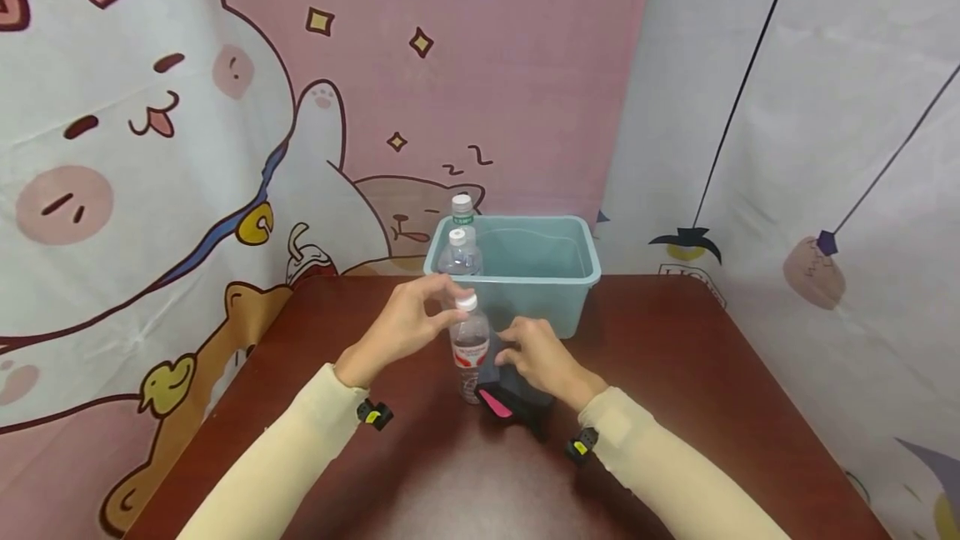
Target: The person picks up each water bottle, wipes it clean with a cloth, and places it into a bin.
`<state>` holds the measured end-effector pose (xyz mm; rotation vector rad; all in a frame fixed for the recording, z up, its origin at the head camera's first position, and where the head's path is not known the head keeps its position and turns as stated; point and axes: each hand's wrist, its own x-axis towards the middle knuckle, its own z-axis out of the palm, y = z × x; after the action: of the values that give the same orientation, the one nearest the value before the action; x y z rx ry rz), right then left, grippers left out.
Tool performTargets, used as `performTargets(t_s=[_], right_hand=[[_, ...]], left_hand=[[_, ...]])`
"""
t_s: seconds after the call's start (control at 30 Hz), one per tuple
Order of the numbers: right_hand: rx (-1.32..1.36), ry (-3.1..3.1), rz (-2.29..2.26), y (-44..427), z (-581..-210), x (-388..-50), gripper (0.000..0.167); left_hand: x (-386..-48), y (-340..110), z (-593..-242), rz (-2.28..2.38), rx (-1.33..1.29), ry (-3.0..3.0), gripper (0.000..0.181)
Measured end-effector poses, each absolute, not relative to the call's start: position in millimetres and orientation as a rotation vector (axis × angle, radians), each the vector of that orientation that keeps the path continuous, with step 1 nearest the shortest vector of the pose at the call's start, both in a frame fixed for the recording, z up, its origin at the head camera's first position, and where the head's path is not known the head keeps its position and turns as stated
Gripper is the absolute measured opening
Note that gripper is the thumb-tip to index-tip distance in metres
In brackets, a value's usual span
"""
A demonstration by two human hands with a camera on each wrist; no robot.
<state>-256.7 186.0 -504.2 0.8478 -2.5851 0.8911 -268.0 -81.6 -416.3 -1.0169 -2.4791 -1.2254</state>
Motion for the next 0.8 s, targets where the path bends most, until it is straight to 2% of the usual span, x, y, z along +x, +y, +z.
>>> performTargets(t_s=[0.3, 0.5, 0.67, 0.8], right_hand=[[0.893, -2.677, 0.784, 178.3, -515.9, -264.1, 0.027], [0.956, -2.782, 0.767, 175.7, -530.5, -266.5, 0.009], [0.970, -2.816, 0.805, 176.0, -536.9, -268.2, 0.009], [0.917, -2.826, 0.814, 176.8, -537.4, -268.1, 0.018]], left_hand=[[-269.0, -84.9, -414.8, -1.213, -0.993, -2.510, 0.023], [-270.0, -85.8, -416.7, -1.212, -0.996, -2.515, 0.020], [-271.4, -85.4, -415.7, -1.210, -1.002, -2.523, 0.018], [-270.9, -85.2, -416.4, -1.217, -0.999, -2.525, 0.020]])
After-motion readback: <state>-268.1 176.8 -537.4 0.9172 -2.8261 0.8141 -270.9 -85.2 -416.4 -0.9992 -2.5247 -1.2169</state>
